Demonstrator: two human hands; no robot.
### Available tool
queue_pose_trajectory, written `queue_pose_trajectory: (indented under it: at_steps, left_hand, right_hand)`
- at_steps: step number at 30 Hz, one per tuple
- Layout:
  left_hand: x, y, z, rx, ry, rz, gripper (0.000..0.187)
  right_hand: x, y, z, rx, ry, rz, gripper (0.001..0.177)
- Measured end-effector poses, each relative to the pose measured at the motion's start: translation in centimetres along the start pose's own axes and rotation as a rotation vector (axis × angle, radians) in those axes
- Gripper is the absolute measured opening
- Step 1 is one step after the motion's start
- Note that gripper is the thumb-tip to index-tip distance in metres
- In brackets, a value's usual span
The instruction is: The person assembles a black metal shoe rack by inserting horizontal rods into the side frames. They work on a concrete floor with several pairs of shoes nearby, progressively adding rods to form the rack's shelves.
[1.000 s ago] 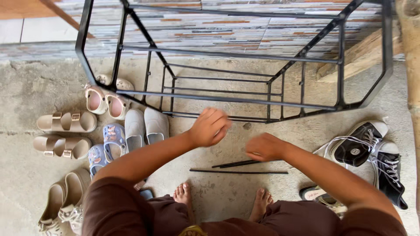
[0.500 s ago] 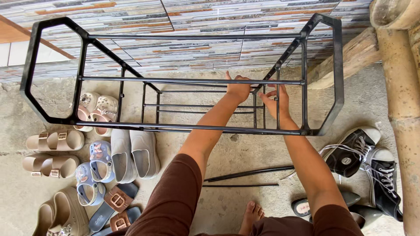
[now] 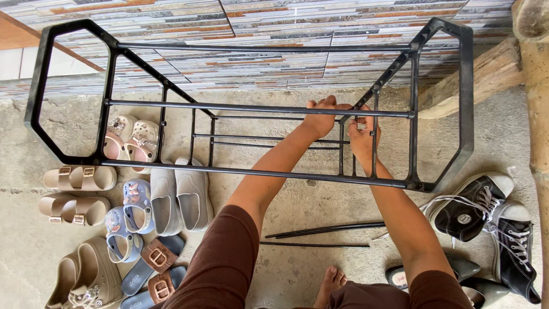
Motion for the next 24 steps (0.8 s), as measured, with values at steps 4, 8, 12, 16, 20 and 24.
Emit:
queue_pose_trajectory:
  at_steps: [4, 8, 12, 16, 20, 24]
  left_hand:
    - [0.3, -0.1, 0.0, 0.014, -0.007, 0.005, 0.052]
    - [0.6, -0.5, 0.3, 0.046, -0.019, 0.023, 0.053]
    - [0.8, -0.7, 0.4, 0.066, 0.002, 0.037, 0.053]
    - [0.3, 0.4, -0.1, 0.072, -0.004, -0.01, 0.046]
    - [-0.4, 0.9, -0.1, 0.046, 0.012, 0.082, 0.047]
    - [-0.7, 2.0, -0.6, 0.059, -0.024, 0.103, 0.04]
  right_hand:
    - [0.0, -0.1, -0.7, 0.029, -0.055, 0.006, 0.049]
    - [-0.1, -0.2, -2.1, 0.056, -0.13, -0.025, 0.051]
    - [0.0, -0.3, -1.6, 0.066, -0.013, -0.057, 0.052]
    - [0.5, -0.1, -0.4, 0.082, 0.002, -0.036, 0.049]
    - [0.5, 0.3, -0.2, 0.177, -0.207, -0.007, 0.049]
    - [0.7, 0.6, 2.1, 0.031, -0.121, 0.016, 0.047]
Point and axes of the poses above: each hand's wrist, its own x-axis away from the middle knuckle, its own y-axis out of the palm, z = x × y, the point moved 10 cm from there along -x, towards the middle knuckle, and after that the axes turned 14 degrees about -z, right-handed, at the moved point
